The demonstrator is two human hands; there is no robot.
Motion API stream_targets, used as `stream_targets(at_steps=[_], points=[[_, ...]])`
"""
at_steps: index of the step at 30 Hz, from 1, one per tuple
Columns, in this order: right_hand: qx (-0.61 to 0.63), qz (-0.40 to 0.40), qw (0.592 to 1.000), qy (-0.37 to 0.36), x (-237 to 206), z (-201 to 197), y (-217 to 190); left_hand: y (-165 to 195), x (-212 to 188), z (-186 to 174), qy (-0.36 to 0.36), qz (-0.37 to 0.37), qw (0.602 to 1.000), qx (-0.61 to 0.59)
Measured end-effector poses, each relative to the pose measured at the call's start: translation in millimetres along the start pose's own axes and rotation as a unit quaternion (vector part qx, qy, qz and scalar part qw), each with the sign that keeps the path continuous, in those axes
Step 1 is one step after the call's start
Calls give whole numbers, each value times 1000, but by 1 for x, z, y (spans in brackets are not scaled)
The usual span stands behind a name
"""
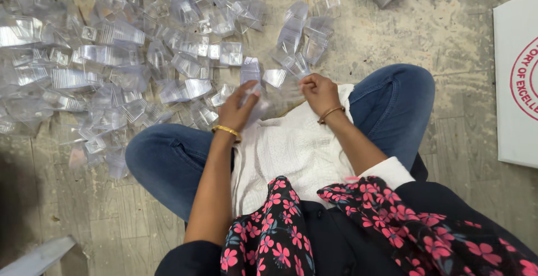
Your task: The person sits on the floor and stacks loose plastic cups into nested columns, picking cups one at a time from a pile on the floor and pressing each onto a stack held in the other hand. Finished stacks are set aside near cardboard boxes on the floor.
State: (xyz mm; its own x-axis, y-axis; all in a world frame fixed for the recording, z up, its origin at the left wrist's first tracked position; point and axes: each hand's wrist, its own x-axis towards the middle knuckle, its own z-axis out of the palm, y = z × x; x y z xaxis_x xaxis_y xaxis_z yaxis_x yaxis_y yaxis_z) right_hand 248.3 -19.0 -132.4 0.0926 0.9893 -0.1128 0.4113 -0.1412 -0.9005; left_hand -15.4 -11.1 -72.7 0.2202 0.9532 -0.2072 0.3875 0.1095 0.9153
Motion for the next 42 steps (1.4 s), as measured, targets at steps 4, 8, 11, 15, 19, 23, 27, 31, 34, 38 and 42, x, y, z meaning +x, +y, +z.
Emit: stream_targets(at_steps=[4, 8, 11, 15, 19, 23, 27, 31, 34, 38, 42], points=[[-12, -76, 991, -113, -13, 15, -23, -7, 4, 18, -103, 50, 993, 2], [-226, -259, 939, -27, -14, 26, -48, -19, 7, 21, -39, 59, 998, -2], [-349, -387, 851, 67, 9, 24, -54, -25, 9, 20, 59, -41, 997, 6], [-225, -264, 934, 88, 40, 15, -45, -30, 9, 18, 82, -49, 988, 121], [144, 155, 960, -181, 30, -13, -17, -24, 7, 26, -42, -59, 997, -1], [135, 90, 957, -241, 12, -12, -1, -10, 5, 32, -210, 4, 976, 63], [234, 196, 921, -240, 14, 0, -6, 0, 0, 26, -182, 11, 981, 72], [239, 167, 922, -256, 12, 9, -21, -1, 5, 28, -131, 65, 989, 17], [-43, 60, 980, -185, 17, 8, -30, -5, 11, 31, -88, 121, 989, 8], [-315, -133, 937, 77, 39, 6, -39, -4, 17, 30, -10, 22, 997, -70], [-285, -84, 954, 36, 46, 10, -43, 5, 19, 22, 25, -131, 989, -65]])
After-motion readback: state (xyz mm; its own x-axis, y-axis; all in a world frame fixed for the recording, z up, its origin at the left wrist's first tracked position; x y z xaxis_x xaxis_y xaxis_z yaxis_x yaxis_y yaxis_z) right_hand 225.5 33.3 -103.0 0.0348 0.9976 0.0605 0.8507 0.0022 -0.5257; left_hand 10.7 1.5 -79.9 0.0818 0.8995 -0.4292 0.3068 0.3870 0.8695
